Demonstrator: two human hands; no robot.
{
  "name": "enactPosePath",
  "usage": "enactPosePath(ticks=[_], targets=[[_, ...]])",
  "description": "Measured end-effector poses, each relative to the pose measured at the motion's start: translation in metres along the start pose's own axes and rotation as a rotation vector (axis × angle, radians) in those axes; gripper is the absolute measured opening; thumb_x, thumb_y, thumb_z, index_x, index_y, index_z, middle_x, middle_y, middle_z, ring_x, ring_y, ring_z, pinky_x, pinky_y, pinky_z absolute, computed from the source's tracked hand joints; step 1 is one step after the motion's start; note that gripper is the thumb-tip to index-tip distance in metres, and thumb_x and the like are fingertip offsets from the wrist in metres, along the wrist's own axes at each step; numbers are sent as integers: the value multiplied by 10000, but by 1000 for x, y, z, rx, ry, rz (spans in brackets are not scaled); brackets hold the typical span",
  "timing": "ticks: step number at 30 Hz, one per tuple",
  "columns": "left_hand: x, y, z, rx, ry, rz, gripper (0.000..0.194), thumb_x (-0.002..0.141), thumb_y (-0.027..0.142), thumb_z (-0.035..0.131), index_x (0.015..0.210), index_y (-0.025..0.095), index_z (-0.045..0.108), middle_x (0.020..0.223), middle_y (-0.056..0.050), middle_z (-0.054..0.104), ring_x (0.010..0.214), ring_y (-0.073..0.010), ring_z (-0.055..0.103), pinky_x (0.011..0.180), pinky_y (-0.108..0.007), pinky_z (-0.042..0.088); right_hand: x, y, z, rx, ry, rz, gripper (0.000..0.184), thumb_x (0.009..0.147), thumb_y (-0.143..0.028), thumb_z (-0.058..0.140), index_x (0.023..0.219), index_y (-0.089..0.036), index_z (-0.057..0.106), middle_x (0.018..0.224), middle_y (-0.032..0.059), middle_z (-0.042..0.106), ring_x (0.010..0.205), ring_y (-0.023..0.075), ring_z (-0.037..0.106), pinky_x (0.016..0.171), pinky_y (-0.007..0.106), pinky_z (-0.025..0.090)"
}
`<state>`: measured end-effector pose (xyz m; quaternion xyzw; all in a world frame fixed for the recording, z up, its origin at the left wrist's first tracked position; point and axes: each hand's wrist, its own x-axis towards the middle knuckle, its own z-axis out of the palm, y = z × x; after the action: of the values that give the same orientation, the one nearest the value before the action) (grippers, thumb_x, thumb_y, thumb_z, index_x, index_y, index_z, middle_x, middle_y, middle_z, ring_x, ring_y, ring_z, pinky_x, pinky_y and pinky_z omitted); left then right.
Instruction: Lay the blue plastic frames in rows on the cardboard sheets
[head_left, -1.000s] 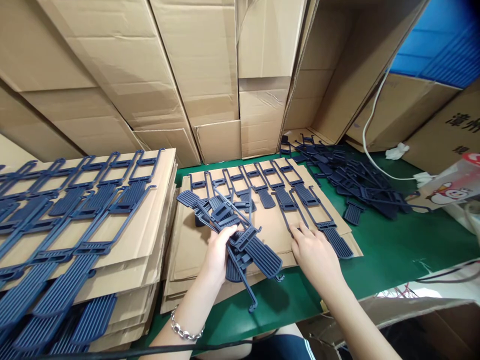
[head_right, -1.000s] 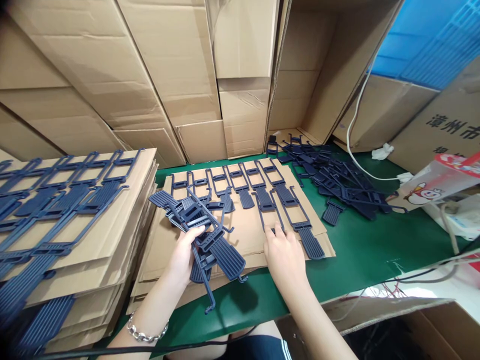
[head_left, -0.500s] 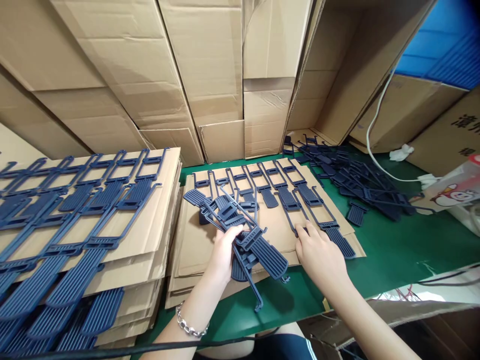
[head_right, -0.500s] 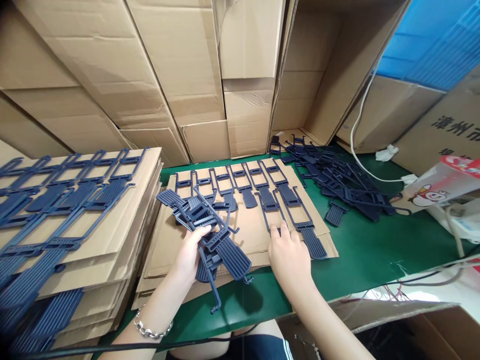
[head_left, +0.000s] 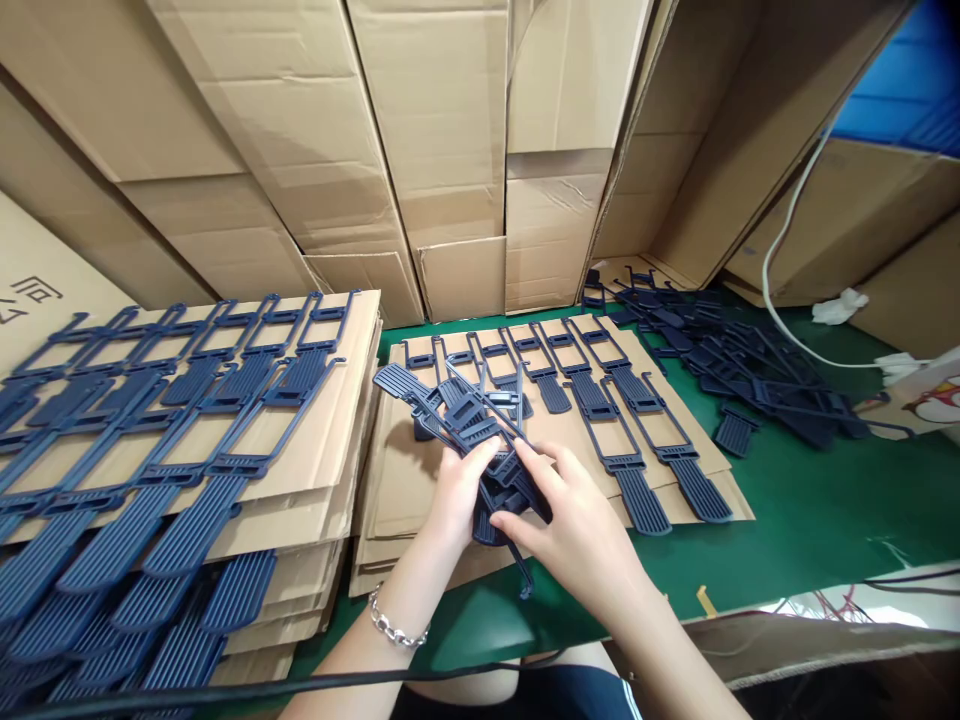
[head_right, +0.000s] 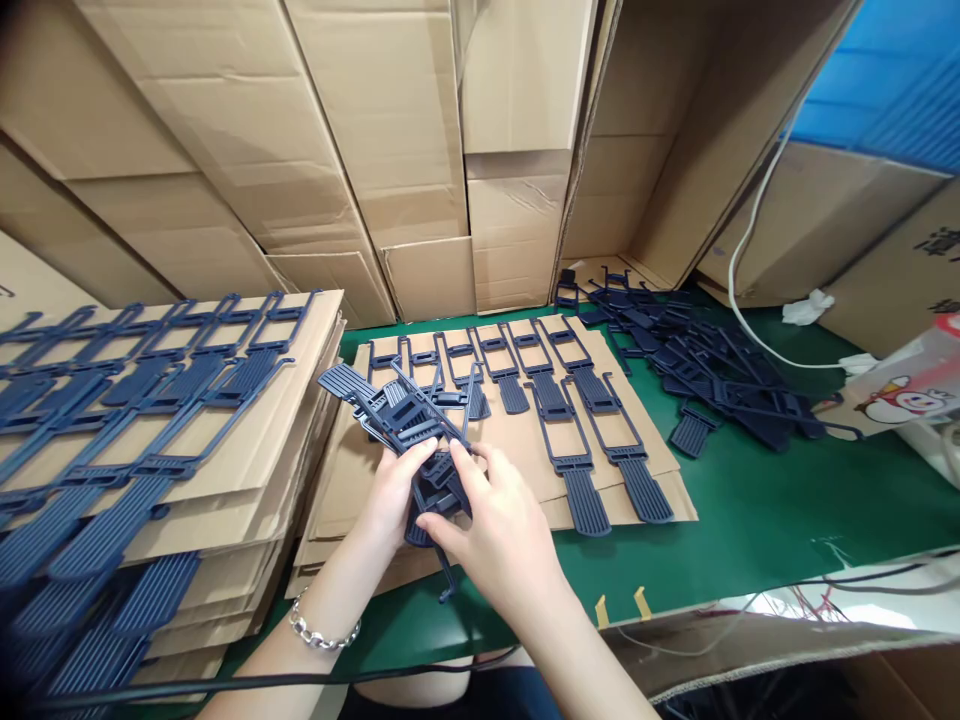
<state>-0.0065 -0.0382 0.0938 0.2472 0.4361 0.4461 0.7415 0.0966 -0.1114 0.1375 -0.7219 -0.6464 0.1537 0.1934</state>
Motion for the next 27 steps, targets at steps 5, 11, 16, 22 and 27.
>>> enactPosePath(ticks=[5, 11, 16, 22, 27], targets=[[3, 0, -2, -71, -92, 113, 447, 673, 304, 658, 1072, 243, 465, 989, -16, 615, 895, -171, 587, 826, -314, 452, 7, 5, 6, 161, -45, 15, 562, 738, -352, 564, 1246, -145, 438, 1147, 99, 456, 1050, 184, 473, 884, 281, 422], [0, 4, 0, -142, -220, 173, 681, 660, 411, 647, 1250, 303, 324, 1133, -50, 558, 1034, -208, 530, 851, -302, 439, 3, 14, 14, 514, 81, 127, 428, 768, -299, 520, 1171, -159, 508, 1073, 75, 518, 951, 155, 520, 839, 266, 443], [-1, 7, -1, -33, -124, 151, 638, 684, 275, 650, 1242, 318, 345, 1119, -30, 570, 1003, -177, 549, 878, -308, 426, -3, 11, 21, 680, 151, 204, 417, 790, -326, 504, 1174, -163, 498, 1119, 93, 501, 903, 159, 538, 783, 287, 476], [-2, 5, 2, -4, -47, 120, 584, 675, 200, 622, 1206, 283, 395, 941, -9, 622, 757, -143, 611, 682, -258, 511, -8, 16, 22, 750, 175, 221, 416, 817, -338, 476, 1206, -192, 452, 1134, 86, 506, 980, 162, 518, 873, 323, 436], [-3, 7, 2, -8, -48, 61, 633, 669, 195, 619, 1232, 289, 346, 897, -22, 616, 670, -149, 597, 559, -283, 522, -18, 32, 18, 807, 247, 395, 451, 794, -389, 498, 1196, -188, 456, 1061, 86, 540, 859, 152, 562, 805, 325, 470]])
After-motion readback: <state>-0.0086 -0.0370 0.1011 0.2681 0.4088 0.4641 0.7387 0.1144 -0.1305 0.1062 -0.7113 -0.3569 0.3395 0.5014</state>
